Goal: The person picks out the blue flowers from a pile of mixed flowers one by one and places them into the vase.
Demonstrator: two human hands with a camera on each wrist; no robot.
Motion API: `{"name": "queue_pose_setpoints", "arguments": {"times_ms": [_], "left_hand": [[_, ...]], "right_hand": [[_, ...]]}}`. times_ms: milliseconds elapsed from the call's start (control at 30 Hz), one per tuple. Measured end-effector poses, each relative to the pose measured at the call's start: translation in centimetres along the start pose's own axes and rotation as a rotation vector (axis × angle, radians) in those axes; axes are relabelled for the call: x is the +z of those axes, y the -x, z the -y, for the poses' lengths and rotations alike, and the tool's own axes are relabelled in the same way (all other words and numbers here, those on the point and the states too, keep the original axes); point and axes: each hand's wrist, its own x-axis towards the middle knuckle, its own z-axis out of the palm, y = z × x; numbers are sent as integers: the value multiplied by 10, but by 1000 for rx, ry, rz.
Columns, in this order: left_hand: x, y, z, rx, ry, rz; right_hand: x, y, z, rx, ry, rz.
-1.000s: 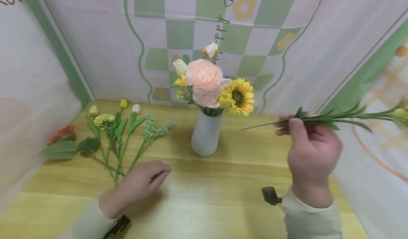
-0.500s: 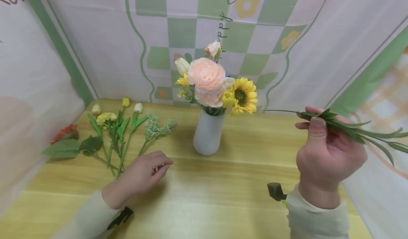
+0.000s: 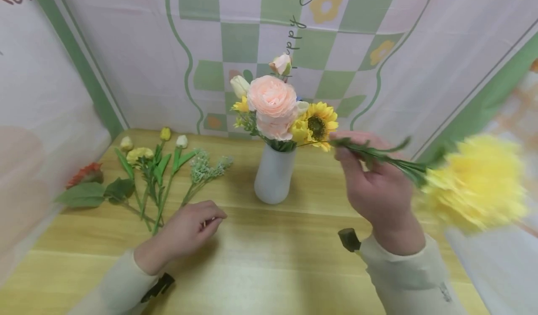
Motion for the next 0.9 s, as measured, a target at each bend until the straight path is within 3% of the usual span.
{"name": "queue_pose_setpoints", "arguments": {"times_ms": [67,133,200,267,300,333,400,500,567,733,833,900], "left_hand": [[0,1,1,2,-2,-1],[0,1,2,9,-7,-3],[1,1,3,18,-12,-5],[1,2,4,22,-18,-4],[2,2,4,22,-19,-4],[2,2,4,19,-20,-3],[2,2,5,12,-20,-2],[2,2,5,6,-20,1],[2,2,5,3,-24,1],[2,3,4,-16,-29,9],[1,5,4,-21,-22,4],[-1,7,5,-17,-21,-14]], "right_hand": [[6,0,-6,84,17,87],[10,0,-8,270,42,194],[12,0,-10,400,134,334],[12,0,-12,418,282,482],[13,1,-13,341,397,548],[15,2,-16,247,499,556],[21,5,-25,45,610,459],[31,8,-35,-147,701,285],[35,9,-39,-135,615,243],[38,12,-40,-65,514,250],[37,16,-34,-2,422,187],[38,18,-28,-10,391,111]]}}
